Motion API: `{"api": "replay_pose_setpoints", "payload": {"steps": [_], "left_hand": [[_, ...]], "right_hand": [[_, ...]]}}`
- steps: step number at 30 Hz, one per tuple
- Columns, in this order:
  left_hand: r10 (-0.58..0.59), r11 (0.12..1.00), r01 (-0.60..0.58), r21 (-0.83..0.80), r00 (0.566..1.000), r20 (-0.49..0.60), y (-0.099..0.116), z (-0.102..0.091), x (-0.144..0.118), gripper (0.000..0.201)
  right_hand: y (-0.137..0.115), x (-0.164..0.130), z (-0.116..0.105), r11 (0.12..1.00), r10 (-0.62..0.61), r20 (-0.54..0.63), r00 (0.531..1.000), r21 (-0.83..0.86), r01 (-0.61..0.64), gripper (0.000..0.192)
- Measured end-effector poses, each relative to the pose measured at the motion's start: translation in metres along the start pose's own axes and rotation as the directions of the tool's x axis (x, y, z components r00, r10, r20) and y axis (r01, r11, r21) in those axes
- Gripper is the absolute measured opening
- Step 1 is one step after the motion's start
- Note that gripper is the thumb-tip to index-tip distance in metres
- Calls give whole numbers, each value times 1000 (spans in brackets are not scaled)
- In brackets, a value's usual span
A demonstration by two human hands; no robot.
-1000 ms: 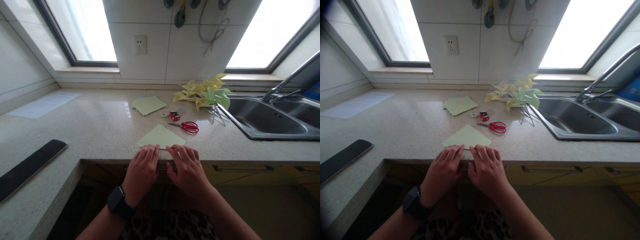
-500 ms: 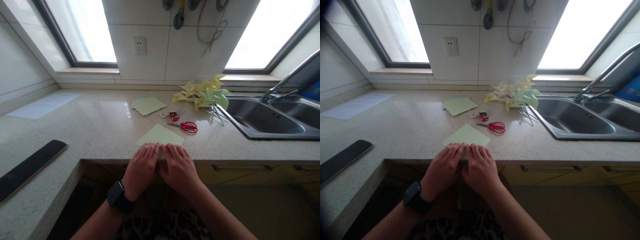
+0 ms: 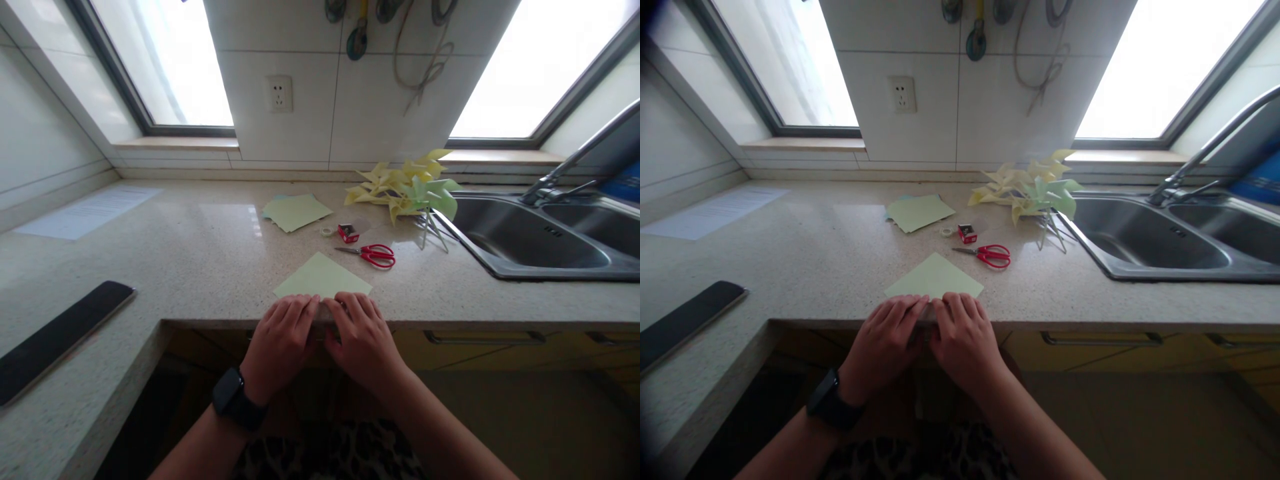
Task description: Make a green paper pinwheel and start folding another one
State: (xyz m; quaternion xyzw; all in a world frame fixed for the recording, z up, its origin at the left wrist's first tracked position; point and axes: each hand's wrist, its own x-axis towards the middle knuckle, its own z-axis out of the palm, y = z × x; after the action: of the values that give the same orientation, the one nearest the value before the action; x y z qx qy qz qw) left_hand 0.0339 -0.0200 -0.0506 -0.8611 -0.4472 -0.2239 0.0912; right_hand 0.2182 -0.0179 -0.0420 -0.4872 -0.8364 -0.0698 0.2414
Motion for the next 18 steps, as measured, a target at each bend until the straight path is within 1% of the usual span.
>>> {"api": "replay_pose_setpoints", "payload": {"steps": [5,11,18], "left_hand": [[-31,999,32,13,999,-35,7,2,-8,50],[-75,997,78,29,994,-80,14,8,-6,41],[-80,996,82,38,995,-55,17,8,-2,42]], "right_hand": [[-3,-8,3,1000,-2,-59,998,-4,2,34],[-3,-11,6,1000,-9,-88,996,-16,8,35],[-3,-8,6,1000,-19,-83,996,-22,17,39]]}}
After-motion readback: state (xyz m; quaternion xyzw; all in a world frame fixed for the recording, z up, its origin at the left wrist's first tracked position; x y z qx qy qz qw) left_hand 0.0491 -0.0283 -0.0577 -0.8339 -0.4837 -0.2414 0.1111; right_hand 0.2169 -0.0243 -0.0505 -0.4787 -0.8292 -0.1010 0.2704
